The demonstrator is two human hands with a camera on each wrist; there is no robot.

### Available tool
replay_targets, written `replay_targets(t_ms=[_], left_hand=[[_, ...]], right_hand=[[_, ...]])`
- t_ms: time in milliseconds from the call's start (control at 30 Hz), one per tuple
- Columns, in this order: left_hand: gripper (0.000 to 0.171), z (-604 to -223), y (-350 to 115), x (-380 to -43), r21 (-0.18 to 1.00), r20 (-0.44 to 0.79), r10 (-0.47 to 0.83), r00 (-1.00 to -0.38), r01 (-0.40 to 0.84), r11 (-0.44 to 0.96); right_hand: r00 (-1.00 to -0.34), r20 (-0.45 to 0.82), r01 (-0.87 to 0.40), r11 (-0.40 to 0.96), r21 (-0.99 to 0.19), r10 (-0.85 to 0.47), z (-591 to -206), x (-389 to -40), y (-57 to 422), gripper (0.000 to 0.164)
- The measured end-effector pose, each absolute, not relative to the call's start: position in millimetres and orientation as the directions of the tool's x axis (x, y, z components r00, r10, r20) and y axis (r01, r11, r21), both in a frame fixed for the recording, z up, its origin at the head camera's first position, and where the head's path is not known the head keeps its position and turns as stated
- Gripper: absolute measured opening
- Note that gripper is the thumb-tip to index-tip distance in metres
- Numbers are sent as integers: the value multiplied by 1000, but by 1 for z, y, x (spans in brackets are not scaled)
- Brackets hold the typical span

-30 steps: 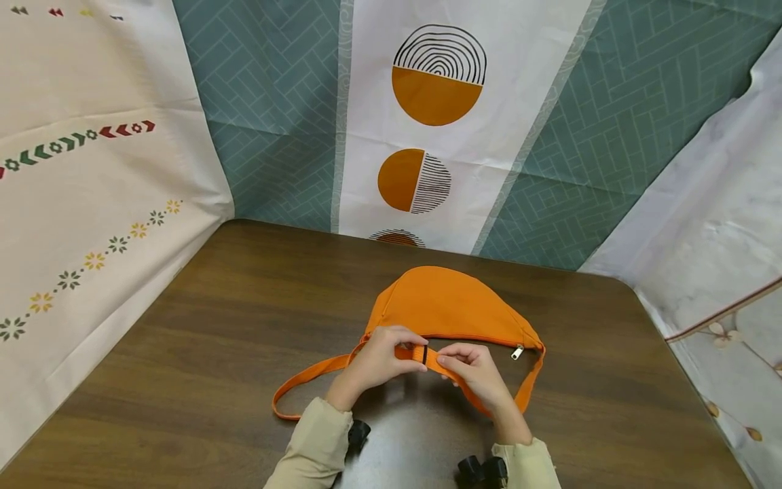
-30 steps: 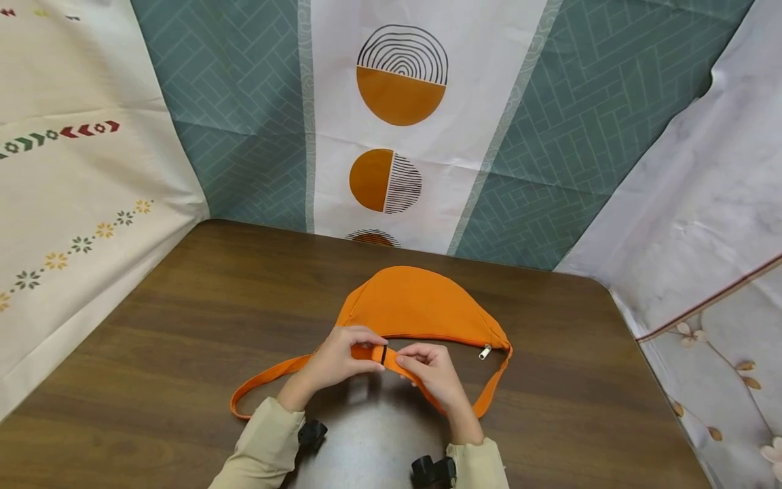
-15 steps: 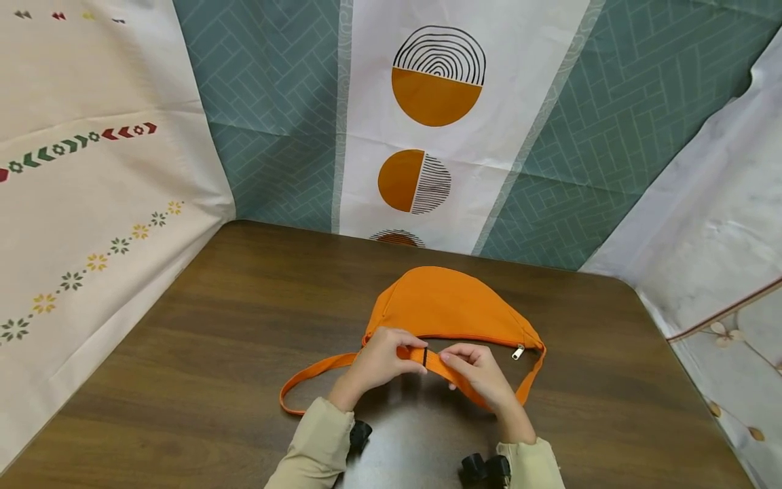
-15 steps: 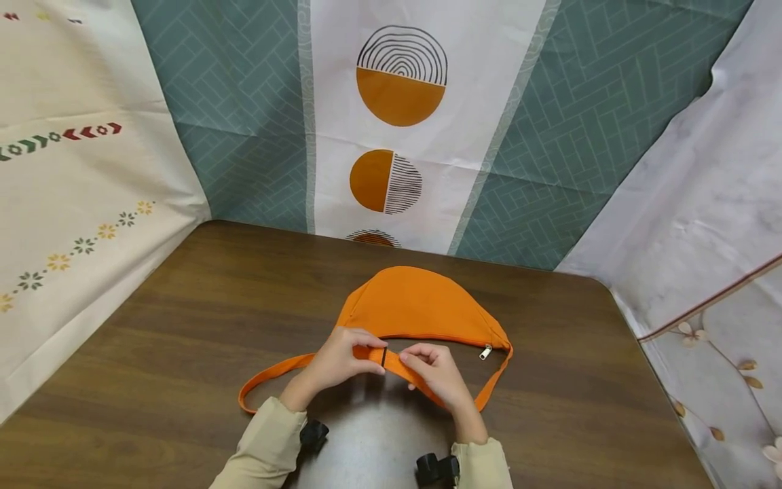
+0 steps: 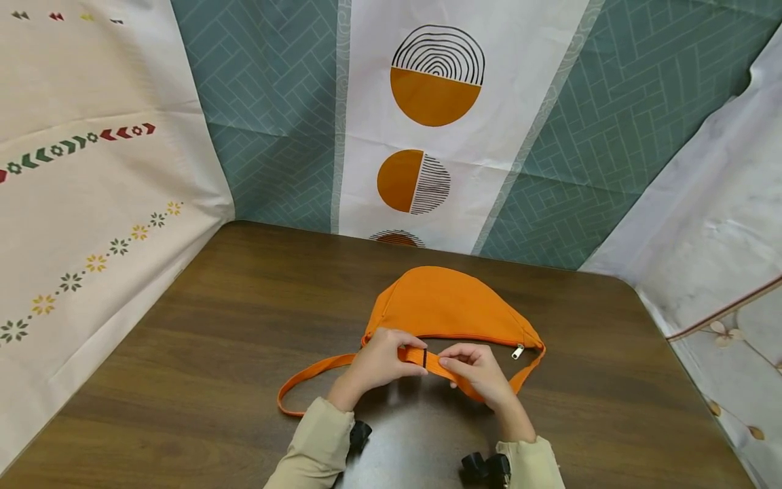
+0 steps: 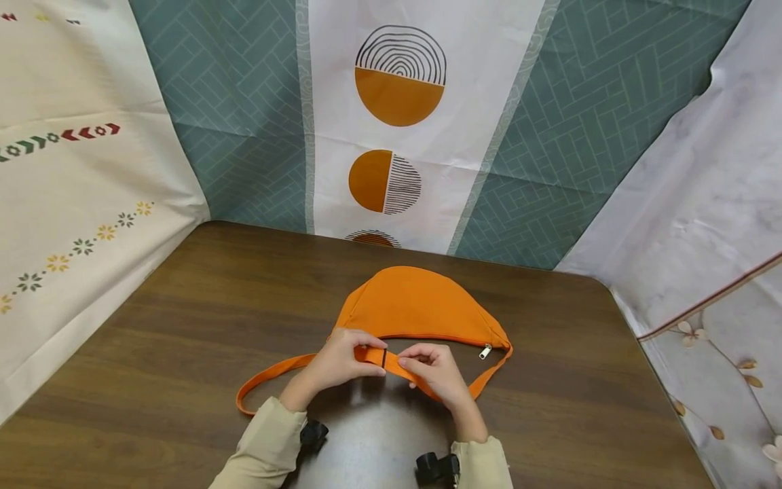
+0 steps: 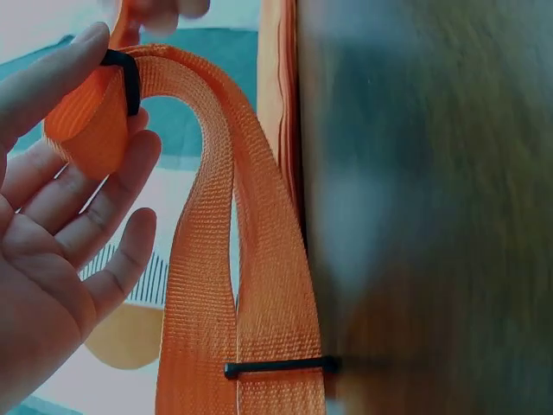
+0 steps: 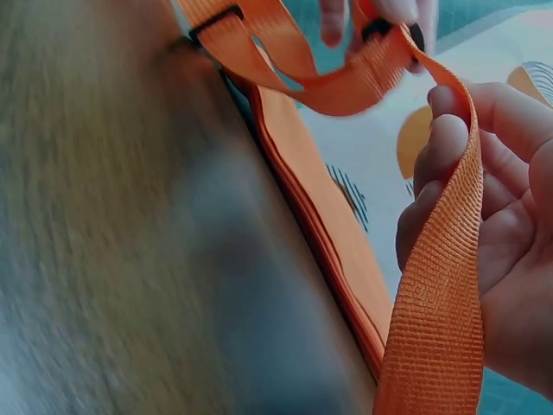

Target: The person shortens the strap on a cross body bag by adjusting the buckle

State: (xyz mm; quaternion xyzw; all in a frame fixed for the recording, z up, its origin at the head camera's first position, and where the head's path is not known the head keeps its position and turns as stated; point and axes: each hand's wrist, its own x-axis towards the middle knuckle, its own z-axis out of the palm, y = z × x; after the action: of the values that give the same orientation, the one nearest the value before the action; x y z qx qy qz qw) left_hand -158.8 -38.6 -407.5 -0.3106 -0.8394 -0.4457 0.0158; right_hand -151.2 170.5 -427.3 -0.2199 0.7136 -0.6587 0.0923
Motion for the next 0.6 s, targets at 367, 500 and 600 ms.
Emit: replay_targets(t_ms=[367,500,600], left_hand=[[34,-406,-31,-157,730,297,531,-793,547,410],[34,-406,-33,-158,726,305,526,-794,551,411],[34,-407,-35,-159,727,310,516,-798,549,412]], right_hand=[[-888,133,-182,70,-981,-440,-427,-152,164,17],[-884,91,-168,130,-977,-459,-425,-151,173,19],[-878,65,-163,168,-972,-475,-424,-150,181,19]])
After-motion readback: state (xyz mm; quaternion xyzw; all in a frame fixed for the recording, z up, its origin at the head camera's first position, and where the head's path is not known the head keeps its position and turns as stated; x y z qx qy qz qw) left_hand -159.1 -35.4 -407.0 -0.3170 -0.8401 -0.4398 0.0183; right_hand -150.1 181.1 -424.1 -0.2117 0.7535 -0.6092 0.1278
